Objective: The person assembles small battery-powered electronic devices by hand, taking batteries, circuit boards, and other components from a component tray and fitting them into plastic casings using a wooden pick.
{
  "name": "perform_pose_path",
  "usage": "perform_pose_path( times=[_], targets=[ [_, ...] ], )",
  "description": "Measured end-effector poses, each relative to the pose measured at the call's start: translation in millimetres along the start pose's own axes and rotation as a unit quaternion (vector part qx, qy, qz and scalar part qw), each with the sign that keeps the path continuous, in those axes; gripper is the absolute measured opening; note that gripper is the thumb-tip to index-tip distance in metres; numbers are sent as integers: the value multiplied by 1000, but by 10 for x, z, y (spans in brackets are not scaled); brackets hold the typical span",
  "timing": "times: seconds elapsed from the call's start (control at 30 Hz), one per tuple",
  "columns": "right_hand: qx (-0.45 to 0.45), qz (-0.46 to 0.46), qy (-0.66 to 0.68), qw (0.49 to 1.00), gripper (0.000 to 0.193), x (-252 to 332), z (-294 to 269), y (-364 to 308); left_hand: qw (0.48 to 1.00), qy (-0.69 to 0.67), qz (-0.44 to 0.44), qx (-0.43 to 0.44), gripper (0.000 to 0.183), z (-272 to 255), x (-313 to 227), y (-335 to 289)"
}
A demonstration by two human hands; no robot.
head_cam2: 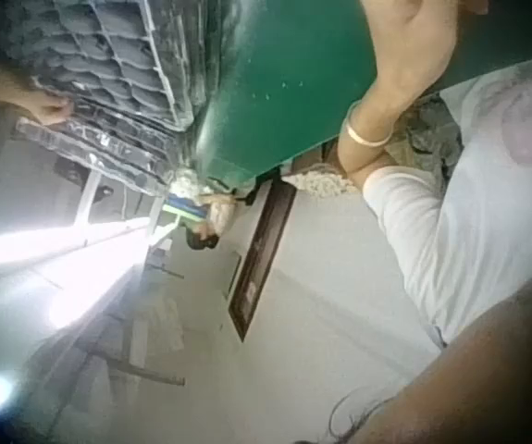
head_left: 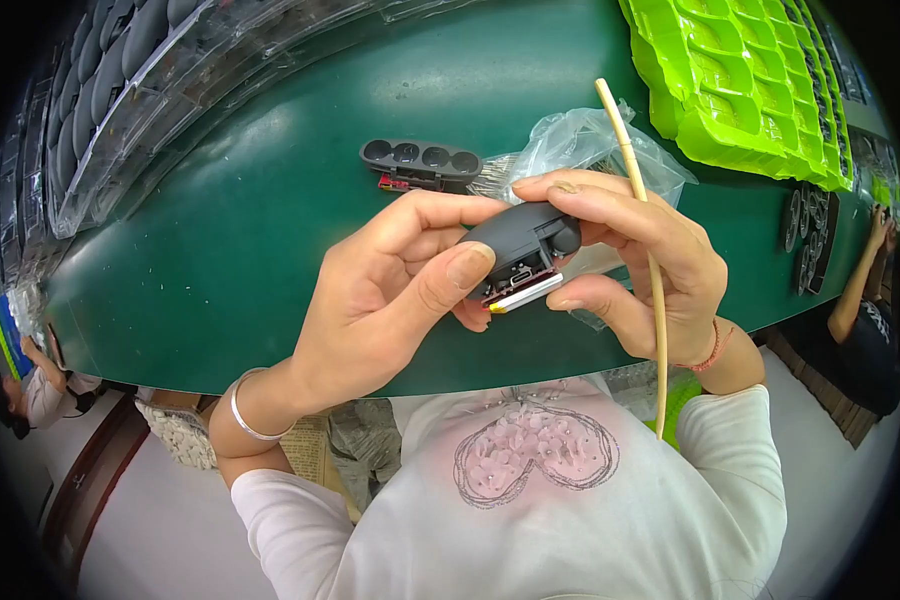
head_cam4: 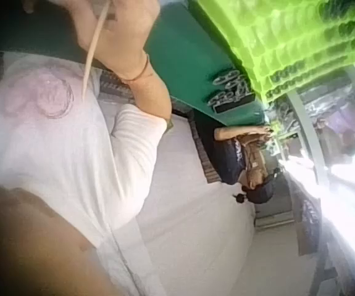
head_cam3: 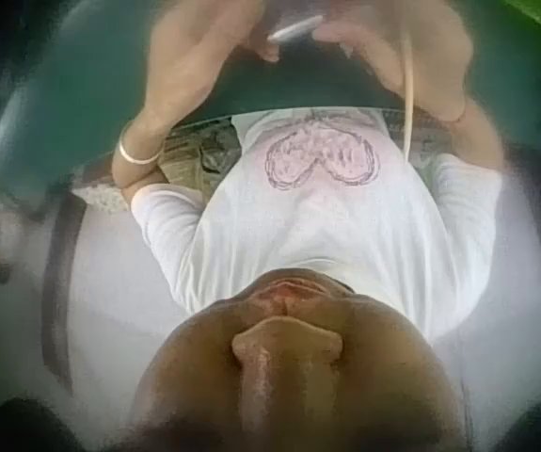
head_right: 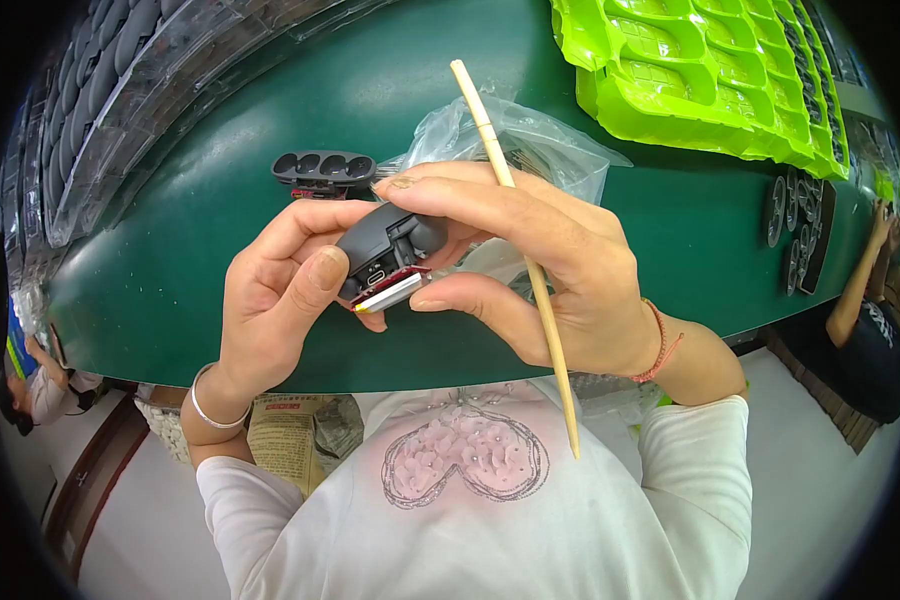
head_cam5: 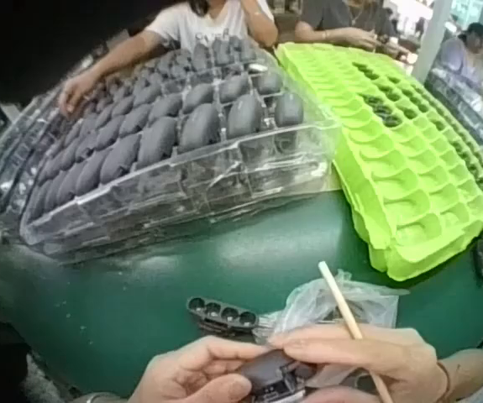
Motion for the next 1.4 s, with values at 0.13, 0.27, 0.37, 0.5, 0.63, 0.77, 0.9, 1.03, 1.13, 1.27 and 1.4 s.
perform_pose_path(
  times=[0.13,0.27,0.37,0.5,0.63,0.77,0.9,1.03,1.13,1.27,1.4],
  targets=[
    [-2,-2,1,1000,57,13,10,-3,999,-1,39,-3,34,15,14,9],
    [-22,15,27,999,57,23,25,-10,991,34,125,-24,33,10,38,21],
    [-24,21,22,999,57,28,20,-17,990,31,131,-27,34,-9,27,18],
    [-13,33,12,999,57,38,4,-17,995,7,98,-20,34,-16,6,11],
    [-17,28,12,999,58,31,15,-20,997,4,73,-16,35,-11,12,0],
    [-14,30,11,999,59,29,19,-27,997,4,77,-19,34,6,11,-5],
    [-11,31,18,999,60,31,32,-16,997,4,80,-14,35,22,34,1],
    [-13,27,22,999,59,22,28,0,997,41,66,-11,36,2,34,22],
    [-30,24,19,999,56,19,41,19,996,55,71,-13,36,4,15,27],
    [-47,18,3,999,53,75,25,49,993,34,115,-24,36,-35,-40,-10],
    [-42,31,24,998,51,103,1,26,983,17,175,-52,39,-116,-129,4]
  ],
)
Point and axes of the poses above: each hand's wrist, its own y-axis towards the middle knuckle, its own z-axis out of the palm, x = y × z, the point moved 2 cm from there along y, towards the middle knuckle, and after that the axes turned 1 degree about -y, right-handed, at the moved point
